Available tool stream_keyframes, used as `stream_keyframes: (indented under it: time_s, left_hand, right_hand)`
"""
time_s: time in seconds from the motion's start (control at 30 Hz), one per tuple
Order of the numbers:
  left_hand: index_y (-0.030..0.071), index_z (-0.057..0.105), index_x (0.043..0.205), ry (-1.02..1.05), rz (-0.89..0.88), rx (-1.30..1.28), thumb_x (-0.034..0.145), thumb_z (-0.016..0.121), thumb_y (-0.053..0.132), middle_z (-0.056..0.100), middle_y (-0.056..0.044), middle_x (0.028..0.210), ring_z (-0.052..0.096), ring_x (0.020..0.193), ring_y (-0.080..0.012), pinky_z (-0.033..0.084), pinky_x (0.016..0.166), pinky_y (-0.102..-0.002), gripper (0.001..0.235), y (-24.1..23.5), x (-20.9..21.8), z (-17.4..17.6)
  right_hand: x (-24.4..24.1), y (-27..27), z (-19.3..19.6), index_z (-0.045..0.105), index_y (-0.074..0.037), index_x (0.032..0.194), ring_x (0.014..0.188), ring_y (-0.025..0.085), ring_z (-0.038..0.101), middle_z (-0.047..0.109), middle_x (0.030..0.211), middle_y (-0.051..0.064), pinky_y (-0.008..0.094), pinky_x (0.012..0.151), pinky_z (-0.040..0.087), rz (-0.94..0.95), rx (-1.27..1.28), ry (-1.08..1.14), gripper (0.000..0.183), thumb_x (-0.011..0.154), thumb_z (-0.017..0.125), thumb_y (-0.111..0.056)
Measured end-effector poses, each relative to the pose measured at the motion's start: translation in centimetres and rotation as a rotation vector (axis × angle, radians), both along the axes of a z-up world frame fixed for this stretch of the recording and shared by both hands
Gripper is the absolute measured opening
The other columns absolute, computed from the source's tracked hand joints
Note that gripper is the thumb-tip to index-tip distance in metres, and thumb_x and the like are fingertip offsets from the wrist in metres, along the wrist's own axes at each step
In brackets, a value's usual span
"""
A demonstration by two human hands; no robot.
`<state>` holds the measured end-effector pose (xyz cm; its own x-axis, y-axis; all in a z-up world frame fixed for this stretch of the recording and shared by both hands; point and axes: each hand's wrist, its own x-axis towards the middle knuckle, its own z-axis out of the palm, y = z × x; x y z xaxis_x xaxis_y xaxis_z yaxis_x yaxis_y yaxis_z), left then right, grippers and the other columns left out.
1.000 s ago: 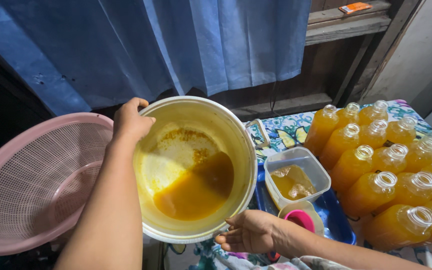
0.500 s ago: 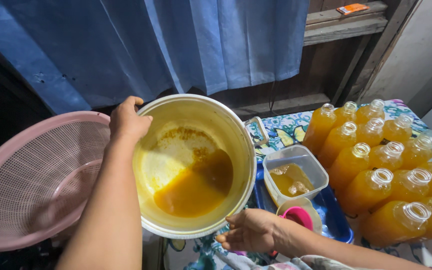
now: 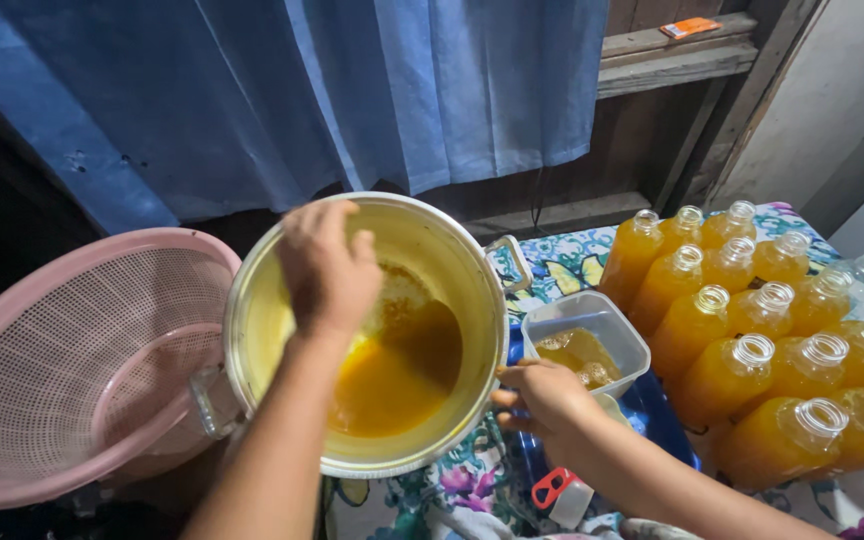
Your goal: The person pours orange-colored liquid from a large pot into multiple clear plastic bottles using a pink strainer and a plastic measuring cup. The person repeatedly refills the measuring cup from the pot and fills each bottle one at a time, placing filled bottles on a table.
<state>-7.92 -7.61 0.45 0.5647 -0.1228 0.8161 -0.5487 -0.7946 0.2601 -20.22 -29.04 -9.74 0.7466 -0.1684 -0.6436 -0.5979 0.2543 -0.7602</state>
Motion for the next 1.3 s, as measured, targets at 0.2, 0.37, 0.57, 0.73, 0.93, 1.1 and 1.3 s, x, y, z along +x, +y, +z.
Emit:
stream_keyframes:
  time_s: [0.2, 0.37, 0.57, 0.73, 0.93, 1.1, 1.3]
  left_hand:
    - [0.001, 0.069, 0.113, 0.178, -0.224, 0.019, 0.088, 0.069, 0.012, 0.068, -0.019, 0.123, 0.056, 0.126, -0.0386, 0.04, 0.111, -0.049, 0.027, -6.3, -5.6, -2.1]
    - [-0.004, 0.063, 0.129, 0.247, -0.302, 0.044, 0.092, 0.064, 0.018, 0.06, -0.024, 0.139, 0.047, 0.137, -0.0436, 0.031, 0.116, -0.054, 0.043, -9.5, -8.5, -3.4]
    - [-0.005, 0.055, 0.137, 0.321, -0.398, 0.073, 0.093, 0.063, 0.023, 0.052, -0.026, 0.147, 0.038, 0.143, -0.0443, 0.026, 0.117, -0.056, 0.053, -12.4, -9.7, -3.9]
    - [-0.006, 0.054, 0.139, 0.294, -0.466, 0.108, 0.093, 0.062, 0.023, 0.05, -0.026, 0.148, 0.037, 0.145, -0.0438, 0.025, 0.119, -0.055, 0.055, -15.3, -10.0, -3.9]
    - [-0.007, 0.051, 0.142, 0.31, -0.548, 0.099, 0.093, 0.061, 0.024, 0.049, -0.027, 0.149, 0.035, 0.146, -0.0444, 0.024, 0.12, -0.055, 0.058, -19.5, -10.4, -4.1]
    - [-0.005, 0.051, 0.142, 0.327, -0.584, 0.067, 0.094, 0.061, 0.024, 0.049, -0.025, 0.149, 0.035, 0.147, -0.0435, 0.024, 0.12, -0.055, 0.057, -24.5, -11.2, -4.2]
    - [-0.004, 0.051, 0.143, 0.341, -0.61, 0.06, 0.093, 0.061, 0.026, 0.05, -0.025, 0.149, 0.036, 0.146, -0.0435, 0.023, 0.119, -0.056, 0.059, -30.3, -12.2, -4.9]
  right_hand:
    - [-1.8, -0.9, 3.1, 0.05, -0.007, 0.14, 0.129, 0.03, 0.055, 0.058, 0.139, 0.017, 0.042, 0.107, 0.042, 0.057, -0.767, -0.527, 0.058, 0.089, 0.069, -0.026]
    - [-1.9, -2.9, 3.6, 0.046, -0.003, 0.144, 0.143, 0.042, 0.04, 0.046, 0.152, 0.025, 0.048, 0.117, 0.032, 0.032, -1.285, -0.85, 0.067, 0.088, 0.071, -0.029]
    - [-2.8, -6.3, 2.9, 0.045, 0.0, 0.147, 0.145, 0.041, 0.035, 0.043, 0.154, 0.024, 0.053, 0.118, 0.025, -0.035, -1.492, -0.774, 0.072, 0.087, 0.07, -0.031]
    - [-3.8, -8.7, 2.9, 0.045, 0.002, 0.146, 0.144, 0.042, 0.034, 0.042, 0.154, 0.025, 0.054, 0.118, 0.023, -0.066, -1.513, -0.715, 0.074, 0.086, 0.072, -0.032]
    - [-4.8, -12.9, 3.6, 0.049, 0.002, 0.144, 0.144, 0.042, 0.037, 0.045, 0.153, 0.025, 0.053, 0.118, 0.026, -0.125, -1.54, -0.684, 0.072, 0.085, 0.073, -0.032]
    - [-5.8, -18.2, 3.8, 0.05, 0.003, 0.143, 0.143, 0.042, 0.039, 0.046, 0.152, 0.026, 0.052, 0.117, 0.028, -0.139, -1.538, -0.641, 0.071, 0.085, 0.073, -0.031]
    - [-6.7, -25.6, 3.3, 0.053, 0.004, 0.14, 0.14, 0.044, 0.042, 0.046, 0.15, 0.028, 0.049, 0.115, 0.032, -0.097, -1.506, -0.543, 0.069, 0.087, 0.073, -0.036]
